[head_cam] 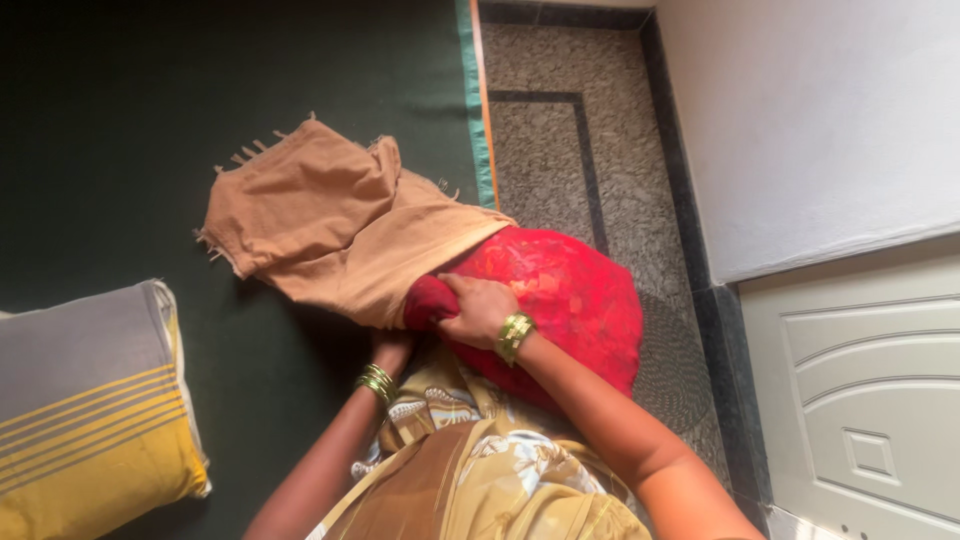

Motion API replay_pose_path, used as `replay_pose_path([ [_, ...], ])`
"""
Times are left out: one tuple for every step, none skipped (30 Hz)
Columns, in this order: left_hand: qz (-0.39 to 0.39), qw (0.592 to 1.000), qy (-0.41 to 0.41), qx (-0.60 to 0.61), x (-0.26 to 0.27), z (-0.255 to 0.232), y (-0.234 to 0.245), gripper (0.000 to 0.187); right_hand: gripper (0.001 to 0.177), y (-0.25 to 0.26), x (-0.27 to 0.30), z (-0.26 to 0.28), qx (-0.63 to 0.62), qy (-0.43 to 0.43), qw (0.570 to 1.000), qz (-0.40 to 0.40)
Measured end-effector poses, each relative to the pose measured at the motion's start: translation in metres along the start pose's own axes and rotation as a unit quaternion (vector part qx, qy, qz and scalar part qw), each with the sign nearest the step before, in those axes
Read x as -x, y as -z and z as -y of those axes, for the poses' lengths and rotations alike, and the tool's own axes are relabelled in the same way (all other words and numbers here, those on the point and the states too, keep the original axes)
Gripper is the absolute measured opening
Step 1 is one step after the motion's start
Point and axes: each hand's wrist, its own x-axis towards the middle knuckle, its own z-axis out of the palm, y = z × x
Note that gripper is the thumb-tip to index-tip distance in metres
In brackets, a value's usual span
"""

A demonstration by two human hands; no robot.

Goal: The person sits on the floor and arranges several pillows on a dark green mat. They smooth and reposition a red pillow, a beige pillow, and a yellow-and-grey striped pillow, patting them into place.

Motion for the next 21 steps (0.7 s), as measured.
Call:
replay_pose_path([
  [-0.011,0.998,-0.054,0.011,-0.006,-0.003,0.004,0.045,0.076,0.001,-0.006,0.001,0.041,0.041,0.998,-0.023],
  [-0.019,0.994,-0.108,0.021,-0.008,-0.006,0.012,0.053,0.078,-0.001,-0.011,0.004,0.08,0.08,0.993,-0.046],
  [-0.027,0.986,-0.162,0.03,-0.009,-0.012,0.021,0.061,0.077,-0.001,-0.017,0.007,0.085,0.078,0.993,-0.03],
  [0.059,0.994,-0.023,0.088,-0.001,-0.019,0.033,0.053,0.075,-0.005,-0.022,0.011,0.088,0.078,0.993,-0.012],
  [0.145,0.972,0.115,0.142,0.008,-0.031,0.042,0.045,0.074,-0.008,-0.025,0.014,0.091,0.078,0.993,0.007],
  [0.224,0.922,0.25,0.192,0.012,-0.045,0.054,0.038,0.068,-0.009,-0.029,0.018,0.079,0.075,0.994,0.004],
  [0.203,0.931,0.207,0.223,0.021,-0.062,0.068,0.032,0.062,-0.009,-0.033,0.02,0.067,0.072,0.995,0.001],
  [0.181,0.937,0.161,0.254,0.028,-0.081,0.082,0.029,0.056,-0.006,-0.038,0.02,0.058,0.07,0.996,-0.002],
  [0.157,0.939,0.114,0.284,0.03,-0.101,0.096,0.031,0.054,-0.003,-0.043,0.019,0.024,0.048,0.999,-0.002],
  [0.163,0.924,0.114,0.327,0.03,-0.121,0.111,0.03,0.052,0.001,-0.046,0.016,-0.01,0.025,1.0,-0.001],
  [0.169,0.906,0.114,0.37,0.03,-0.141,0.127,0.03,0.051,0.004,-0.05,0.012,-0.045,0.001,0.999,-0.001],
  [0.177,0.886,0.116,0.413,0.032,-0.16,0.141,0.03,0.052,0.005,-0.052,0.007,-0.062,0.014,0.997,-0.051],
  [0.191,0.879,0.077,0.43,0.032,-0.177,0.156,0.029,0.053,0.005,-0.054,0.001,-0.078,0.026,0.991,-0.102],
  [0.206,0.87,0.04,0.447,0.033,-0.193,0.17,0.028,0.054,0.001,-0.054,-0.005,-0.094,0.037,0.983,-0.151],
  [0.221,0.859,0.003,0.463,0.034,-0.209,0.18,0.027,0.057,-0.004,-0.053,-0.011,-0.098,0.049,0.983,-0.148],
  [0.31,0.806,-0.027,0.504,0.038,-0.226,0.188,0.025,0.061,-0.012,-0.052,-0.016,-0.102,0.061,0.982,-0.145],
  [0.395,0.742,-0.056,0.539,0.044,-0.24,0.196,0.024,0.067,-0.022,-0.049,-0.019,-0.107,0.073,0.981,-0.142],
  [0.474,0.668,-0.086,0.567,0.045,-0.253,0.203,0.024,0.057,-0.031,-0.048,-0.022,-0.026,0.14,0.978,-0.152],
  [0.509,0.688,-0.14,0.498,0.046,-0.262,0.21,0.024,0.049,-0.041,-0.045,-0.023,0.054,0.207,0.964,-0.16],
  [0.536,0.703,-0.196,0.425,0.042,-0.269,0.215,0.024,0.041,-0.047,-0.045,-0.026,0.137,0.273,0.937,-0.167],
  [0.557,0.711,-0.25,0.347,0.034,-0.274,0.216,0.024,0.044,-0.052,-0.046,-0.028,0.121,0.257,0.952,-0.115],
])
